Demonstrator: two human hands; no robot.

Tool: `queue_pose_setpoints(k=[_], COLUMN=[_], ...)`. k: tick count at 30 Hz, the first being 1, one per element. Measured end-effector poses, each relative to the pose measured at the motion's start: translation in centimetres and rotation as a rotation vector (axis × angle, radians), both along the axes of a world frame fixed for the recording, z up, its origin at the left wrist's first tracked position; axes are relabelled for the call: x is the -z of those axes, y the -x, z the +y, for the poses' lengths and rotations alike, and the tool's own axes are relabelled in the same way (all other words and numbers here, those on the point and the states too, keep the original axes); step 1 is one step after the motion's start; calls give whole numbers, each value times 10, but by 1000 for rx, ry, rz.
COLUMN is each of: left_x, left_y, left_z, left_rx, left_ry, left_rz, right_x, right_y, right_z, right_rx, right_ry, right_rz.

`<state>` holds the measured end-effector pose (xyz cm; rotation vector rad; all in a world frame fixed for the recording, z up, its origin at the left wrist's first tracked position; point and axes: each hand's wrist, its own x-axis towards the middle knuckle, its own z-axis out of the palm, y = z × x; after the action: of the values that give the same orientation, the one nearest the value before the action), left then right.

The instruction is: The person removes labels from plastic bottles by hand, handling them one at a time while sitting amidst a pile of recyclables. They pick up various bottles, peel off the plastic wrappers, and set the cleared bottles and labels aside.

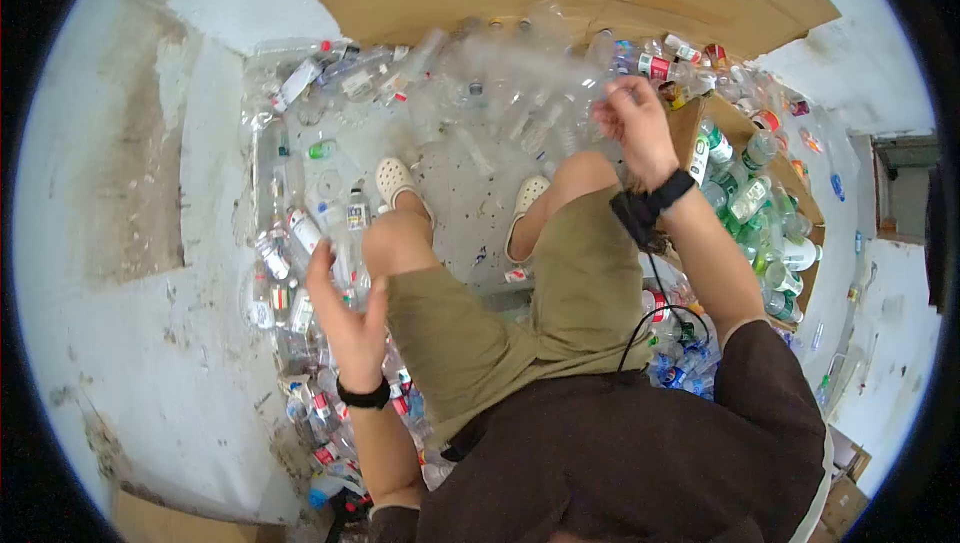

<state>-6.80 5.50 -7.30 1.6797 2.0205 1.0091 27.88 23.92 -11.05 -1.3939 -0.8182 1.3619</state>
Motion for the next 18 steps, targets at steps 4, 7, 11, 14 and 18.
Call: queue_pose_setpoints(k=[4,7,11,14,18], left_x=[29,42,55,69,105], left_y=[26,39,47,54,73], left_z=[-21,-33,-30,-19,-1], left_rx=[-219,-310,-364,-340,-340], left_ry=[57,145,248,282,309], left_rz=[-238,-291,-289,-281,-338], right_x=[76,137,183,197,201], right_y=[-67,-95,-95,-73,-52], right_z=[68,106,152,176,159], right_rx=[338,509,596,435,410], right_ry=[100,157,221,330,434], right_rz=[127,184,102,74,255])
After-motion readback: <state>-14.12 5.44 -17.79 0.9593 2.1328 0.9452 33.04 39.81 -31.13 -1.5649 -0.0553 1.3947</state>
